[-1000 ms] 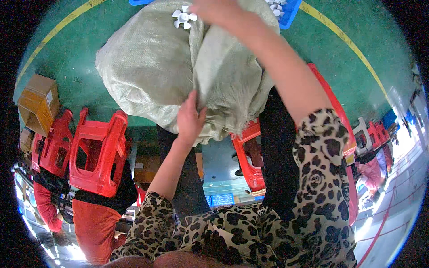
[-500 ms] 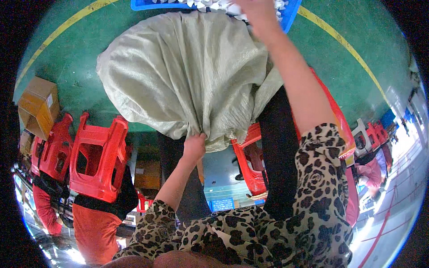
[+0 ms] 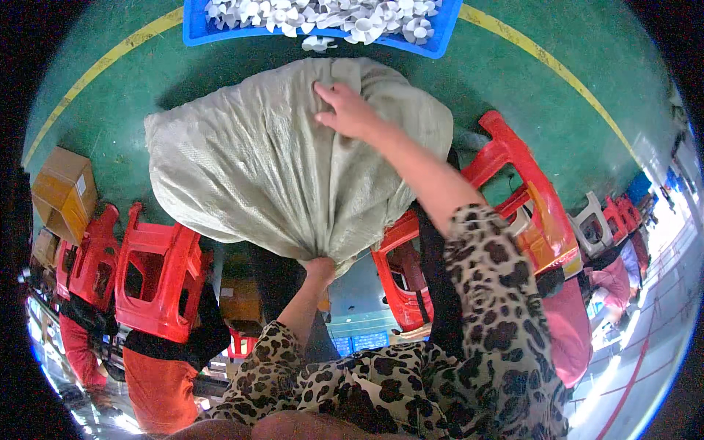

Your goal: The person assembles small plastic fan components by hand, inserting fan blades into a fan housing on a factory production line.

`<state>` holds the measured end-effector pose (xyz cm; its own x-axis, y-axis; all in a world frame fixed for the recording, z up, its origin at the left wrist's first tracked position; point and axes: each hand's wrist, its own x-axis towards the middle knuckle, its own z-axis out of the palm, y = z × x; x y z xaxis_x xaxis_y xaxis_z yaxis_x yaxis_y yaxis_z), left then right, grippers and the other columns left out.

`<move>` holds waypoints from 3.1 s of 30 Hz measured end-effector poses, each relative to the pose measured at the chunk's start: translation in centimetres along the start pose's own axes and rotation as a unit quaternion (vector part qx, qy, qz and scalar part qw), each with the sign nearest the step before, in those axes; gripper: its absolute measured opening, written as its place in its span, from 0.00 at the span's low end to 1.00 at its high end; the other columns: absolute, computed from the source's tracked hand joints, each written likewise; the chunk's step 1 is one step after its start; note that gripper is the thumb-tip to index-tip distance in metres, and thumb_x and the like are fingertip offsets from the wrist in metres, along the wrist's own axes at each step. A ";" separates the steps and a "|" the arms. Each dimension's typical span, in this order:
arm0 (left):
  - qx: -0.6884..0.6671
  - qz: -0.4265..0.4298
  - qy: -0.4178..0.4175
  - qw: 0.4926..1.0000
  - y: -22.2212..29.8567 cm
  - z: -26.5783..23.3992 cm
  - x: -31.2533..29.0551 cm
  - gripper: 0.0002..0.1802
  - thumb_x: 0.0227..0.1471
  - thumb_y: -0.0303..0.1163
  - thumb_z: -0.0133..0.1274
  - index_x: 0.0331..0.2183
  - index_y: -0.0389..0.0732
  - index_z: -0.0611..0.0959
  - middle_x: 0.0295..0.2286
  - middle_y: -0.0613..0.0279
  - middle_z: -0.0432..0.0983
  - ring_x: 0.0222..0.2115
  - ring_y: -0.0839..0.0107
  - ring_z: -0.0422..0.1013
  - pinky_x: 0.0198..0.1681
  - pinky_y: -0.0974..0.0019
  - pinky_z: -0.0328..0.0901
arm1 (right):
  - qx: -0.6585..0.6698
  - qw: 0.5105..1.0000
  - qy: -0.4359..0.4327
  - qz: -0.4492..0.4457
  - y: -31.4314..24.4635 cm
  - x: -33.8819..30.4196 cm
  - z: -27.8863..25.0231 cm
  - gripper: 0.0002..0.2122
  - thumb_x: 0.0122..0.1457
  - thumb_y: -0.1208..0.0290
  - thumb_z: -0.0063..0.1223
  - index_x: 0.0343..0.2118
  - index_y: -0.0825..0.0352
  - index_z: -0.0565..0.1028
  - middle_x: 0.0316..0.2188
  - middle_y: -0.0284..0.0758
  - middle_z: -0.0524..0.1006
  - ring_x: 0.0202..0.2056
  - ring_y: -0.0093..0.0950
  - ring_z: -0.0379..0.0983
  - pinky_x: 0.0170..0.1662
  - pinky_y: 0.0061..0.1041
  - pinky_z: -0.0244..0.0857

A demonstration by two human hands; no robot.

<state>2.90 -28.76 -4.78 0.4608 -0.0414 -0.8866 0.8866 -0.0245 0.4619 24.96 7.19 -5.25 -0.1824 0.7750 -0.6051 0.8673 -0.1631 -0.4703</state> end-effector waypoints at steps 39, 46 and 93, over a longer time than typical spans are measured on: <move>-0.434 0.087 0.505 0.741 5.9 -38.6 11.4 0.21 0.36 0.32 0.63 0.33 0.36 0.72 0.27 0.56 0.73 0.29 0.65 0.71 0.34 0.64 0.65 | 0.020 0.979 0.119 -0.167 3.6 -6.5 -5.3 0.14 0.46 0.76 0.51 0.38 0.68 0.72 0.36 0.42 0.73 0.39 0.41 0.69 0.44 0.37 0.64; -0.623 0.190 0.545 0.529 7.6 -47.1 5.6 0.15 0.49 0.27 0.55 0.37 0.29 0.71 0.29 0.58 0.72 0.26 0.73 0.70 0.29 0.73 0.68 | 0.053 0.947 0.287 0.135 16.7 0.5 -15.9 0.15 0.51 0.69 0.55 0.40 0.71 0.73 0.39 0.46 0.75 0.41 0.38 0.73 0.45 0.33 0.66; -0.794 0.329 0.455 0.234 -8.0 -18.3 -15.8 0.09 0.50 0.29 0.54 0.35 0.39 0.75 0.29 0.65 0.74 0.25 0.73 0.72 0.25 0.69 0.69 | 0.256 0.912 0.293 0.130 -8.7 -19.7 -13.5 0.16 0.50 0.78 0.55 0.43 0.74 0.71 0.38 0.40 0.76 0.36 0.29 0.74 0.41 0.27 0.70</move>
<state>-10.71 -9.64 5.09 -0.3035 0.7325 -0.6093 -0.8231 0.1206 0.5550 27.23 1.56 19.43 0.4077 0.8386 -0.3614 0.4889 -0.5347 -0.6893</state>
